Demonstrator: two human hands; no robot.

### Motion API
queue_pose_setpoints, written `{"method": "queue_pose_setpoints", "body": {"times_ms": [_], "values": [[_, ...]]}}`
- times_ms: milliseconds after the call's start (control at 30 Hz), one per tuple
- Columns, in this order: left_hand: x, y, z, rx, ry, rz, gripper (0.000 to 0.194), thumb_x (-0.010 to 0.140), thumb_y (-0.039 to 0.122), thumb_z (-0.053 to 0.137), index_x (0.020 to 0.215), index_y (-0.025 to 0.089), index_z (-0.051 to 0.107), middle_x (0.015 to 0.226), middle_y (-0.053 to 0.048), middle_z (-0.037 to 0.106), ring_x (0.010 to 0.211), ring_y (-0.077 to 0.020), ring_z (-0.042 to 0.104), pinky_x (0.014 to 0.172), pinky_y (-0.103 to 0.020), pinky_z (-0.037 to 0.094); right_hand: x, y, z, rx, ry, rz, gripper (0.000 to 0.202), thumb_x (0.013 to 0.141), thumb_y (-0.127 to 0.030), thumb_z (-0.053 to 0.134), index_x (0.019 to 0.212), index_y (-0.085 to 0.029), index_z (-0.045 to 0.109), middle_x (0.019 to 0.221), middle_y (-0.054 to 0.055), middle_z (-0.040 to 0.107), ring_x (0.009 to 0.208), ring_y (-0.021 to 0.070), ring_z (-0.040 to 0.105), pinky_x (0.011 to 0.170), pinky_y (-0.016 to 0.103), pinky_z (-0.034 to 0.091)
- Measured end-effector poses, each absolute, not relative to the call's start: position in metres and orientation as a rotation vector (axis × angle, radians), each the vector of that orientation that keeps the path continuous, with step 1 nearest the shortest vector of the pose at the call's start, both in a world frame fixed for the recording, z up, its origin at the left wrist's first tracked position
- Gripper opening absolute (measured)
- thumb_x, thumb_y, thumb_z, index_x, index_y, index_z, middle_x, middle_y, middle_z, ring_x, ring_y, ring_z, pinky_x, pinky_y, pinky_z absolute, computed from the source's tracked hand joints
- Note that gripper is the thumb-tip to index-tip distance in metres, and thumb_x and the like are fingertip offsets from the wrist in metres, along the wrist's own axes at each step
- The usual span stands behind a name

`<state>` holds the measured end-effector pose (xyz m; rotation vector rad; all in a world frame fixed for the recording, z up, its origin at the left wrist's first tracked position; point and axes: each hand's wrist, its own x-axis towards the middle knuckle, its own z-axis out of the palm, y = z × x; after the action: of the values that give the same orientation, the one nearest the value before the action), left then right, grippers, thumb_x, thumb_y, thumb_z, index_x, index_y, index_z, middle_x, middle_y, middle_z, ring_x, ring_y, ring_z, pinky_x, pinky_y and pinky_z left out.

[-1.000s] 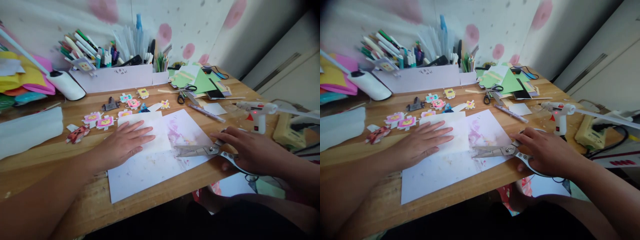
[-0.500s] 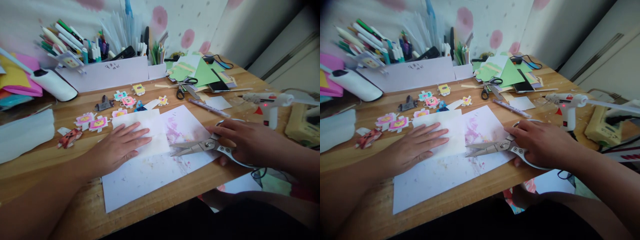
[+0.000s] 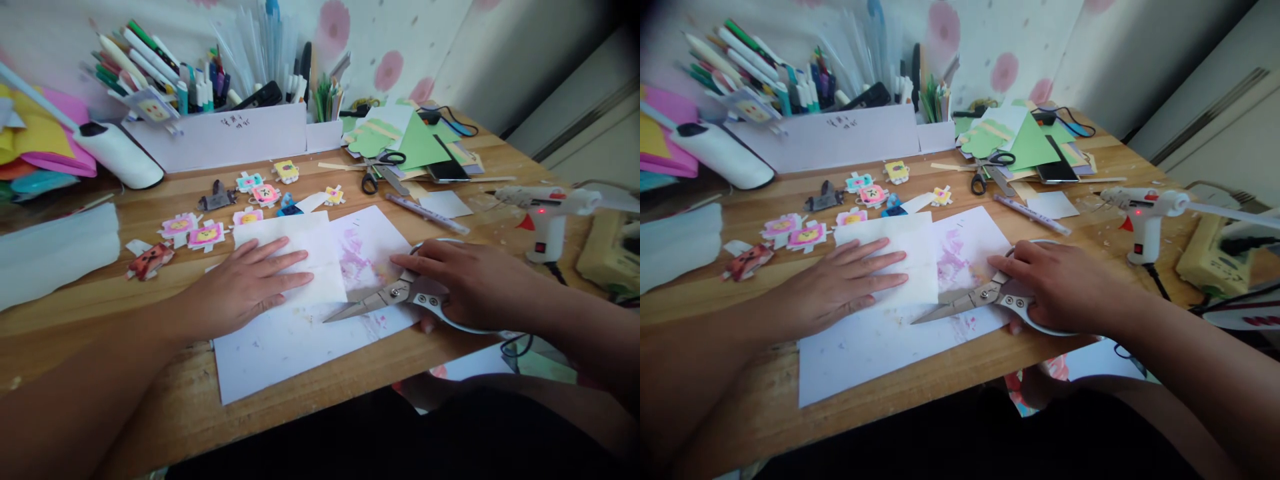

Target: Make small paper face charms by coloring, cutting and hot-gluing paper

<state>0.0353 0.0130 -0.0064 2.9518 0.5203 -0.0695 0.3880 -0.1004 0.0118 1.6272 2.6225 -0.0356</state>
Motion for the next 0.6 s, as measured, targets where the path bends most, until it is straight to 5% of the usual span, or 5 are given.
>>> {"method": "queue_pose_setpoints", "body": {"times_ms": [200,400,600], "values": [[0.035,0.013,-0.004,2.933,0.543,-0.117,0.041,0.1,0.039,0.03,0.14,0.043,0.035,0.155,0.006,0.028,0.144,-0.0264,0.017,0.112,-0.05,0.016,0.385,-0.101,0.012,1.592,2.615,-0.026,0.068,0.071,-0.039,0.066,0.136,-0.03,0.046,0.102,0.005,0.066,0.079,0.0236,0.063,0.06,0.03,0.041],[0.036,0.012,-0.003,2.917,0.563,-0.129,0.041,0.099,0.04,0.031,0.14,0.043,0.036,0.155,0.006,0.027,0.143,-0.0264,0.017,0.113,-0.049,0.015,0.383,-0.107,0.016,1.611,2.583,-0.023,0.057,0.077,-0.05,0.061,0.129,-0.029,0.053,0.096,0.006,0.069,0.071,0.0231,0.064,0.054,0.03,0.039],[0.036,0.011,-0.004,2.913,0.564,-0.141,0.042,0.1,0.037,0.033,0.14,0.045,0.033,0.156,0.007,0.024,0.144,-0.0258,0.016,0.113,-0.049,0.014,0.386,-0.112,0.016,1.569,2.59,0.083,0.05,0.079,-0.037,0.055,0.128,-0.026,0.057,0.089,0.006,0.07,0.06,0.0214,0.061,0.049,0.03,0.036]]}}
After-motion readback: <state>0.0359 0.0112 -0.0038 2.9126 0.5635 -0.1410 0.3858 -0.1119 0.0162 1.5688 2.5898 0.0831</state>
